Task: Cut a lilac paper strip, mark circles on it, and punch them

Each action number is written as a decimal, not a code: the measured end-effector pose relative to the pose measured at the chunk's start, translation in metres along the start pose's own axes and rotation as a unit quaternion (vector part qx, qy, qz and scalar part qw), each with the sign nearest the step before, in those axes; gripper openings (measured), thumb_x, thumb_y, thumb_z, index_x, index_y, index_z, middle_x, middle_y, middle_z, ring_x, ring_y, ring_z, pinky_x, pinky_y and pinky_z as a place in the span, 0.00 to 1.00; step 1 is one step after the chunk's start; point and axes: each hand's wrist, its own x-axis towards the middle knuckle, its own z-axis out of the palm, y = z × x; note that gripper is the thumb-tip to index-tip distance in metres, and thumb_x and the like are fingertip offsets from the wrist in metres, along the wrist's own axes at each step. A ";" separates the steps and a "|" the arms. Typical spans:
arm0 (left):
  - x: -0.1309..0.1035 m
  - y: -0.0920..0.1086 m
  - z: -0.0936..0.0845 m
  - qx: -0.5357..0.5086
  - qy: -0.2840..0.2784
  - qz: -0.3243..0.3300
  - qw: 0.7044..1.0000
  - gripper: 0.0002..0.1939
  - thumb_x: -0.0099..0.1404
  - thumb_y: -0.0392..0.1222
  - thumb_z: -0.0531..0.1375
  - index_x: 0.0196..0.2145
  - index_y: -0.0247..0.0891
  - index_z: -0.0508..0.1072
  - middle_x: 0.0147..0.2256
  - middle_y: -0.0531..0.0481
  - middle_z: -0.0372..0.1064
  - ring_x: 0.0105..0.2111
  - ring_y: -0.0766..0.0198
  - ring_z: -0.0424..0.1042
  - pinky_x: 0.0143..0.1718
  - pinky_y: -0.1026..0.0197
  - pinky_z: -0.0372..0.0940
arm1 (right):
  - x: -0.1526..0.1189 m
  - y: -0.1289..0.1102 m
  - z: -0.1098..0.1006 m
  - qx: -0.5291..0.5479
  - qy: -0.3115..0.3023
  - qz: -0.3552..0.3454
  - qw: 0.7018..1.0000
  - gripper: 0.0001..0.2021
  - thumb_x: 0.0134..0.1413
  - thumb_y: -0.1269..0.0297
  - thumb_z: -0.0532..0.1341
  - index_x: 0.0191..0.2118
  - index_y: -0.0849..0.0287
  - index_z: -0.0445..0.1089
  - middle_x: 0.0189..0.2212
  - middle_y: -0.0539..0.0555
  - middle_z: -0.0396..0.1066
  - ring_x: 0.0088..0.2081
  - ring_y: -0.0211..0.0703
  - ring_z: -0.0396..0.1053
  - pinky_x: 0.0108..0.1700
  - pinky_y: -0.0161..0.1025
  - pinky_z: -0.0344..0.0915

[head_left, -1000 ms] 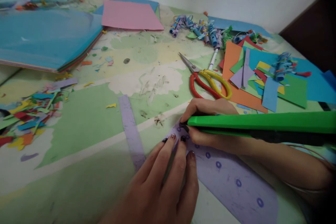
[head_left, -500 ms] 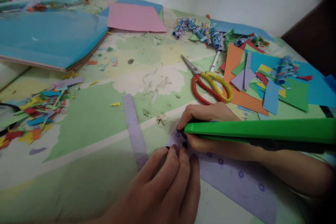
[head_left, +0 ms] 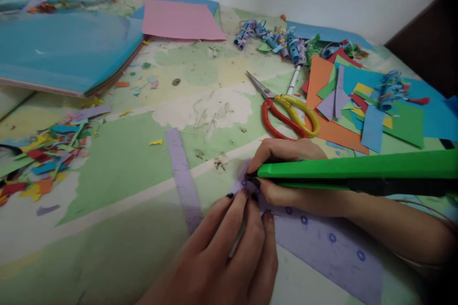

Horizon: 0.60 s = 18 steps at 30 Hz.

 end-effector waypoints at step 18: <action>0.000 0.002 0.001 -0.016 0.027 -0.010 0.999 0.17 0.63 0.32 0.51 0.47 0.32 0.71 0.46 0.43 0.70 0.49 0.47 0.67 0.54 0.49 0.56 | -0.001 -0.002 0.003 0.001 0.018 0.009 1.000 0.06 0.41 0.75 0.60 0.29 0.58 0.69 0.20 0.44 0.67 0.21 0.30 0.61 0.24 0.29 0.57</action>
